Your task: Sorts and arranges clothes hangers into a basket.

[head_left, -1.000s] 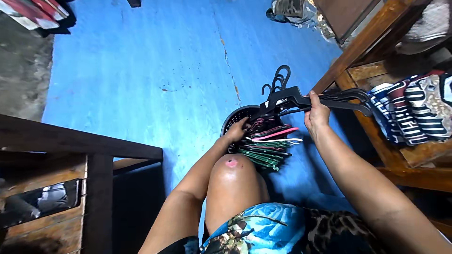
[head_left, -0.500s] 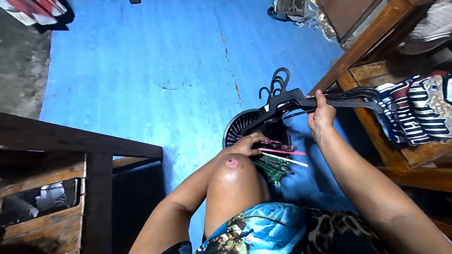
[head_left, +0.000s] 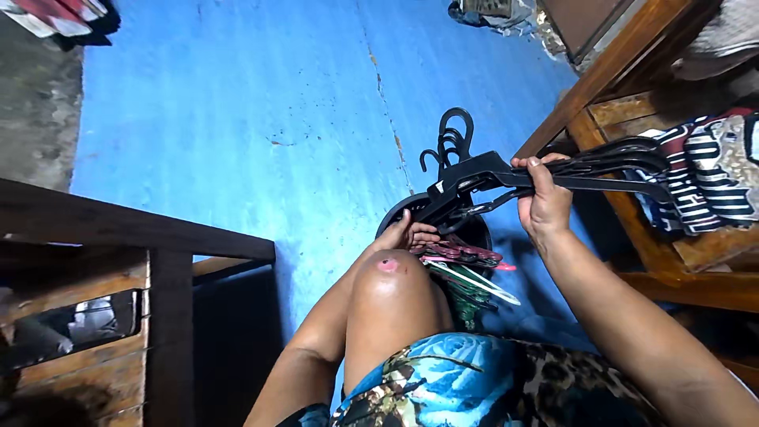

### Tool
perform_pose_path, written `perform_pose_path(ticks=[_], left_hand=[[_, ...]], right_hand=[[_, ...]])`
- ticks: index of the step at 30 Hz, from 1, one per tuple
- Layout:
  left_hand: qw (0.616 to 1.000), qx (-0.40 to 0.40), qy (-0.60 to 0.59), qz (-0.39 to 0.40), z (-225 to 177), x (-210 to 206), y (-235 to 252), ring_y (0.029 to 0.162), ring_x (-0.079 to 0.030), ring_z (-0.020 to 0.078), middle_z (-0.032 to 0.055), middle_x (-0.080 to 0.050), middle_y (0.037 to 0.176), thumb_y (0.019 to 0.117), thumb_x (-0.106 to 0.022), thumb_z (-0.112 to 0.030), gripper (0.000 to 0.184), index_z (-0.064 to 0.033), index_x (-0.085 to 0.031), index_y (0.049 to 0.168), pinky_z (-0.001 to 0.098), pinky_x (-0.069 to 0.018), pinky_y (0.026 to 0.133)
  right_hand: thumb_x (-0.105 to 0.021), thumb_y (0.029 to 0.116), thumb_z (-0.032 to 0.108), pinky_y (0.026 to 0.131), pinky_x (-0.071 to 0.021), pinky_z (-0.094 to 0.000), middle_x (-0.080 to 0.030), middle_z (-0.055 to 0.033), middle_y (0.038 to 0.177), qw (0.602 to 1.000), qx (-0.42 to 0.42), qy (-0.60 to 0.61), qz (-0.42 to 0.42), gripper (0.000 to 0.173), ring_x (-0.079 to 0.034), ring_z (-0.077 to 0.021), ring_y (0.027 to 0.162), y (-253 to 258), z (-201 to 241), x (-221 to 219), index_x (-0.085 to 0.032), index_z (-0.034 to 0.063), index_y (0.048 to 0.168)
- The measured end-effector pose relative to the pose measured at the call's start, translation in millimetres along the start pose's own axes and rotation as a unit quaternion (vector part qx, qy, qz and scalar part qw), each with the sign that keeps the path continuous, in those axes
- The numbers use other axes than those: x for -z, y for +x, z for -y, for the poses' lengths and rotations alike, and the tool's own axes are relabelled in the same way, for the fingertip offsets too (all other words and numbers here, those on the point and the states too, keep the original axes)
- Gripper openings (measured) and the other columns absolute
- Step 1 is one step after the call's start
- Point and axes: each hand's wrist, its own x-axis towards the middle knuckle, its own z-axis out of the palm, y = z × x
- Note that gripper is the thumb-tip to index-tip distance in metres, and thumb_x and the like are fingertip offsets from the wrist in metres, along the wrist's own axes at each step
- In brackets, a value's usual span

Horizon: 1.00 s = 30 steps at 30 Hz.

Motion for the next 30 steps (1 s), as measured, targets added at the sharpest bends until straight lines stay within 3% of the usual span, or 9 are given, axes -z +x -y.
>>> perform_pose_path(ticks=[2, 6, 13, 18, 20, 22, 24, 27, 30], left_hand=[[0.993, 0.087, 0.000, -0.084, -11, -11, 6, 0.085, -0.072, 0.0145, 0.0084, -0.076, 0.093, 0.1116, -0.012, -0.047, 0.072, 0.0010, -0.064, 0.111, 0.0302, -0.0565, 0.080], [0.967, 0.174, 0.019, -0.187, -12, -13, 24, 0.063, -0.067, 0.0125, 0.0041, -0.070, 0.072, 0.1120, -0.026, -0.047, 0.062, -0.0029, -0.063, 0.091, 0.0278, -0.0552, 0.061], [0.961, 0.219, 0.068, -0.153, -19, 11, 49, 0.074, -0.070, 0.0165, 0.0069, -0.071, 0.082, 0.1109, -0.023, -0.052, 0.065, -0.0025, -0.065, 0.102, 0.0325, -0.0565, 0.069], [0.970, 0.170, 0.100, -0.142, -10, 10, 49, 0.059, -0.062, 0.0116, 0.0032, -0.063, 0.072, 0.1124, -0.035, -0.039, 0.039, -0.0060, -0.053, 0.120, 0.0258, -0.0520, 0.055], [0.970, 0.166, 0.067, -0.166, -7, 8, 47, 0.057, -0.061, 0.0119, 0.0026, -0.062, 0.069, 0.1123, -0.036, -0.037, 0.038, -0.0051, -0.057, 0.114, 0.0260, -0.0514, 0.054], [0.969, 0.155, 0.038, -0.190, -3, 6, 44, 0.060, -0.062, 0.0124, 0.0027, -0.064, 0.072, 0.1112, -0.040, -0.031, 0.035, -0.0032, -0.061, 0.105, 0.0272, -0.0528, 0.056], [0.970, 0.105, 0.094, -0.200, 3, 5, 40, 0.066, -0.062, 0.0110, 0.0038, -0.065, 0.082, 0.1052, -0.055, -0.018, 0.020, -0.0012, -0.064, 0.110, 0.0274, -0.0535, 0.061], [0.948, 0.061, 0.257, -0.175, 6, 8, 41, 0.101, -0.067, 0.0247, 0.0165, -0.070, 0.112, 0.0945, -0.072, -0.012, 0.028, -0.0019, -0.069, 0.121, 0.0464, -0.0543, 0.094], [0.915, 0.099, 0.377, -0.103, -4, 5, 37, 0.125, -0.060, 0.0334, 0.0223, -0.064, 0.131, 0.0980, -0.070, -0.025, 0.044, -0.0024, -0.064, 0.135, 0.0540, -0.0436, 0.110]], right_hand=[[-0.059, 0.0962, -0.002, 0.092, -0.0595, -0.0412, -0.074, -0.0055, 0.093, 1.000, -0.002, -0.004, 0.015, 0.016, -0.074, -0.0210, 0.093, -2, 0, 3, -0.055, 0.0121, 0.102], [-0.061, 0.0971, 0.003, 0.097, -0.0571, -0.0407, -0.075, -0.0059, 0.105, 0.996, -0.004, -0.018, 0.089, 0.015, -0.072, -0.0208, 0.105, -10, -1, 9, -0.060, 0.0121, 0.109], [-0.062, 0.0956, 0.008, 0.101, -0.0537, -0.0371, -0.068, -0.0034, 0.131, 0.978, -0.097, -0.048, 0.176, 0.028, -0.064, -0.0174, 0.122, -13, 6, 28, -0.063, 0.0162, 0.122], [-0.068, 0.0876, -0.001, 0.086, -0.0608, -0.0391, -0.061, -0.0016, 0.138, 0.961, -0.146, -0.105, 0.209, 0.045, -0.066, -0.0182, 0.113, -10, 14, 42, -0.061, 0.0169, 0.129], [-0.063, 0.0908, -0.001, 0.085, -0.0620, -0.0426, -0.061, -0.0035, 0.139, 0.961, -0.172, -0.095, 0.193, 0.039, -0.068, -0.0215, 0.111, -14, 15, 46, -0.061, 0.0165, 0.126], [-0.061, 0.0928, -0.001, 0.085, -0.0623, -0.0441, -0.061, -0.0041, 0.139, 0.962, -0.188, -0.084, 0.181, 0.034, -0.068, -0.0230, 0.110, -16, 16, 49, -0.061, 0.0170, 0.122], [-0.061, 0.0924, -0.001, 0.084, -0.0627, -0.0435, -0.061, -0.0044, 0.138, 0.965, -0.181, -0.081, 0.174, 0.031, -0.069, -0.0228, 0.108, -18, 16, 51, -0.061, 0.0166, 0.118], [-0.061, 0.0918, -0.001, 0.082, -0.0631, -0.0422, -0.064, -0.0036, 0.134, 0.971, -0.160, -0.086, 0.158, 0.030, -0.070, -0.0217, 0.107, -21, 19, 51, -0.061, 0.0172, 0.116], [-0.059, 0.0930, -0.001, 0.084, -0.0627, -0.0425, -0.065, -0.0039, 0.132, 0.974, -0.153, -0.078, 0.150, 0.030, -0.070, -0.0215, 0.106, -21, 24, 49, -0.061, 0.0171, 0.116]])
